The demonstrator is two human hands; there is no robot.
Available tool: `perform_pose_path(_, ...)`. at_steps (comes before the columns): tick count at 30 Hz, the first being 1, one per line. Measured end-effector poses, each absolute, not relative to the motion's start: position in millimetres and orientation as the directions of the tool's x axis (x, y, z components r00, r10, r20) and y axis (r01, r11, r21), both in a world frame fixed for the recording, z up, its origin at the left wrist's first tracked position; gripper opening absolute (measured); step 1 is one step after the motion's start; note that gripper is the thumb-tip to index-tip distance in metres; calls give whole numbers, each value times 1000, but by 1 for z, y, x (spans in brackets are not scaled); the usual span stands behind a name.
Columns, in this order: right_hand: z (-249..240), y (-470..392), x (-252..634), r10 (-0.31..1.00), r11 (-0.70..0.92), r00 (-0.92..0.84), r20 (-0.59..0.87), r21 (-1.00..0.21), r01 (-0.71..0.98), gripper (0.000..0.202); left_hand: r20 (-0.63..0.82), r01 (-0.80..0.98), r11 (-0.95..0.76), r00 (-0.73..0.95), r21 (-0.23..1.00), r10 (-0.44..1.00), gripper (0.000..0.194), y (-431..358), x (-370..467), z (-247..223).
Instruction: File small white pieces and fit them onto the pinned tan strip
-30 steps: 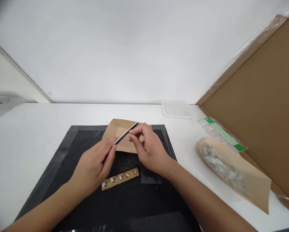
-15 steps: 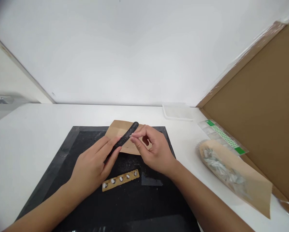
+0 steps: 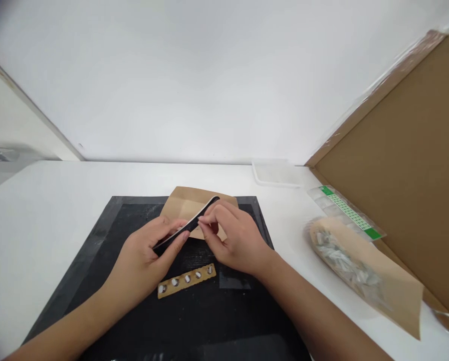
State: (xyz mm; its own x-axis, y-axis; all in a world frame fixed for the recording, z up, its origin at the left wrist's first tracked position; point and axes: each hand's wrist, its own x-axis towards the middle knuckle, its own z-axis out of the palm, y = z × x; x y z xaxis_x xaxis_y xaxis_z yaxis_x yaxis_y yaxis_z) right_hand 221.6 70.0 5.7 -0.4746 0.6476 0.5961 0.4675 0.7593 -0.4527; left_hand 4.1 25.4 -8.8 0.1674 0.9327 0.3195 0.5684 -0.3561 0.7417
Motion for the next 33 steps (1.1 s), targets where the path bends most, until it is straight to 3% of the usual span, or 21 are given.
perform_pose_path(14, 2, 73, 224, 642, 766, -453, 619, -491, 415, 5, 374, 515, -388, 137, 764, 917, 23, 26, 5, -11)
perform_pose_path(19, 3, 71, 220, 713, 700, -407, 570, -551, 454, 7, 323, 427, -344, 123, 836, 938, 24, 25, 7, -10)
perform_pose_path(26, 7, 66, 215, 817, 573, -303, 490, -641, 510, 2, 377, 454, -387, 118, 803, 919, 23, 25, 6, -12)
perform_pose_path(29, 5, 64, 215, 781, 618, -340, 523, -574, 537, 10, 411, 469, -410, 104, 783, 905, 22, 24, 6, -14)
perform_pose_path(33, -6, 64, 213, 655, 730, -429, 622, -376, 570, 12, 441, 492, -429, 99, 758, 892, 21, 23, 7, -16)
